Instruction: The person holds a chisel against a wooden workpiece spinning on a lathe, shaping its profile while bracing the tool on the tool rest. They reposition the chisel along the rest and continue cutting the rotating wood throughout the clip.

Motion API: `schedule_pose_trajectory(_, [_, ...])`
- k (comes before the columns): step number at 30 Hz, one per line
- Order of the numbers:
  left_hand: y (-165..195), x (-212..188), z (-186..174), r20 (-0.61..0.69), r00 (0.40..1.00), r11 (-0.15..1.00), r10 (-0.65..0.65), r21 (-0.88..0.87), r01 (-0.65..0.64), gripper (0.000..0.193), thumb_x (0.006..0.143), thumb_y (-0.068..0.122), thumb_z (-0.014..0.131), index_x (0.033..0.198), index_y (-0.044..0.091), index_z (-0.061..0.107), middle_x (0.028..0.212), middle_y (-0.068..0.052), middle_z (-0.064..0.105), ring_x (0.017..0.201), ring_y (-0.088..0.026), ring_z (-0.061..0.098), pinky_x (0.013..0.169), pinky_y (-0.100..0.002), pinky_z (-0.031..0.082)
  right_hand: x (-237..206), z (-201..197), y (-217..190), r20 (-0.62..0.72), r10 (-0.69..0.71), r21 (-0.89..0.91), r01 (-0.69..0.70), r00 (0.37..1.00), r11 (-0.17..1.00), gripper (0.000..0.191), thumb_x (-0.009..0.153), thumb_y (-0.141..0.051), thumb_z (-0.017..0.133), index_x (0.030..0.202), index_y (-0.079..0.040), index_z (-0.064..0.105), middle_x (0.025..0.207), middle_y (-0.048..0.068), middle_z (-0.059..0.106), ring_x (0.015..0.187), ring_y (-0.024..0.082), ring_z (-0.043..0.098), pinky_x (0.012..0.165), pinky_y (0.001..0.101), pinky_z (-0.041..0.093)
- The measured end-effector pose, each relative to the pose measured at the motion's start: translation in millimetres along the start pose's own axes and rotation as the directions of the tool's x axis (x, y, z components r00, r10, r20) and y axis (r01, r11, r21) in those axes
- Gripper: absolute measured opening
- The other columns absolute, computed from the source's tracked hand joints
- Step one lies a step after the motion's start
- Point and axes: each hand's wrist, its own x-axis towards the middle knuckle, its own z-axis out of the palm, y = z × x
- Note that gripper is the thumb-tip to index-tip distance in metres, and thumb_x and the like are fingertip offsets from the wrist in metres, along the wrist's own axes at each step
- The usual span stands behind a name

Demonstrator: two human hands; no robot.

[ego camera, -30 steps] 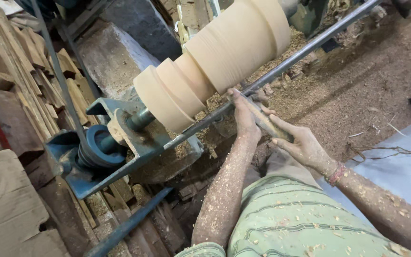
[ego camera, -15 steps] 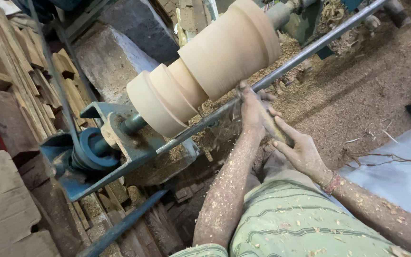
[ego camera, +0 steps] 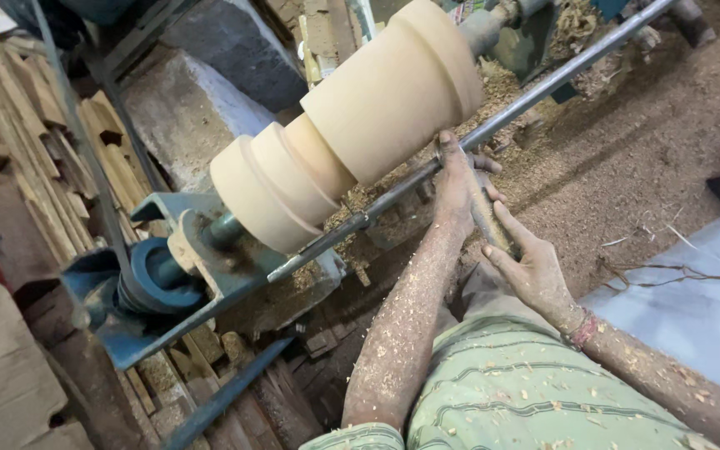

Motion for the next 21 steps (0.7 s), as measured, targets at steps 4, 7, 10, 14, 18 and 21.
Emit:
schedule_pose_trajectory(4, [5.6,5.1,9.2,0.014,1.0,0.995,-0.028,0.092,0.027,0.101,0.084,0.093,0.034,0.115,-0.002,0.054,0.076,-0.009,0.061,0.049,-0.013,0.058,0.045,-0.032,0.057,0.3,4.1,-7.5,-0.017,0.213,0.061,-0.212,0.977,0.975,0.073,0.088,-0.016,0.072,0.157,-0.013,0.047,0.098,0.014,0.073,0.071,0.011,0.059,0.068,0.0317,0.054])
schedule_pose_trajectory(7, [13.0,3.6,12.5,0.0,0.999,0.994,-0.035,0.106,0.035,0.096,0.08,0.09,0.036,0.121,0.005,0.051,0.08,-0.009,0.065,0.051,-0.013,0.058,0.046,-0.033,0.057,2.2,5.4,-12.0,-0.022,0.186,0.06,-0.184,0.982,0.981,0.075,0.088,-0.015,0.072,0.158,-0.013,0.045,0.096,0.012,0.072,0.069,0.009,0.059,0.065,0.0292,0.053])
schedule_pose_trajectory(10, [15.1,-6.5,9.1,0.009,0.998,0.998,-0.06,0.01,0.06,0.092,0.086,0.087,0.036,0.121,0.003,0.049,0.084,-0.008,0.065,0.054,-0.013,0.059,0.05,-0.034,0.058,2.1,-0.7,-12.1,0.036,0.199,0.066,-0.201,0.979,0.977,0.075,0.088,-0.016,0.072,0.157,-0.014,0.044,0.092,0.01,0.073,0.065,0.01,0.06,0.063,0.0286,0.054])
schedule_pose_trajectory(14, [14.6,-10.7,4.8,-0.032,0.997,0.998,-0.067,-0.017,0.067,0.098,0.096,0.087,0.032,0.115,-0.006,0.052,0.082,-0.011,0.064,0.054,-0.015,0.063,0.05,-0.034,0.06,7.4,-6.7,-7.6,0.11,0.271,0.034,-0.276,0.956,0.961,0.075,0.088,-0.017,0.072,0.158,-0.016,0.044,0.081,0.013,0.073,0.062,0.014,0.064,0.063,0.0326,0.056])
schedule_pose_trajectory(18, [7.2,-6.3,5.3,-0.05,0.998,0.998,0.049,-0.047,-0.051,0.088,0.092,0.085,0.034,0.116,0.002,0.052,0.085,-0.01,0.065,0.055,-0.017,0.061,0.051,-0.035,0.057,14.5,-17.0,-0.8,0.113,0.018,-0.069,-0.01,0.993,0.998,0.075,0.088,-0.015,0.074,0.157,-0.011,0.046,0.102,0.024,0.068,0.087,0.023,0.067,0.083,0.0368,0.055])
schedule_pose_trajectory(21, [1.3,-3.5,4.0,-0.084,0.995,0.994,0.052,-0.088,-0.06,0.087,0.092,0.085,0.035,0.112,0.002,0.052,0.084,-0.01,0.065,0.054,-0.018,0.061,0.05,-0.035,0.057,19.0,-23.7,2.1,0.11,-0.174,-0.009,0.176,0.979,0.984,0.072,0.087,-0.013,0.072,0.154,-0.006,0.046,0.133,0.028,0.065,0.118,0.024,0.068,0.094,0.0385,0.052])
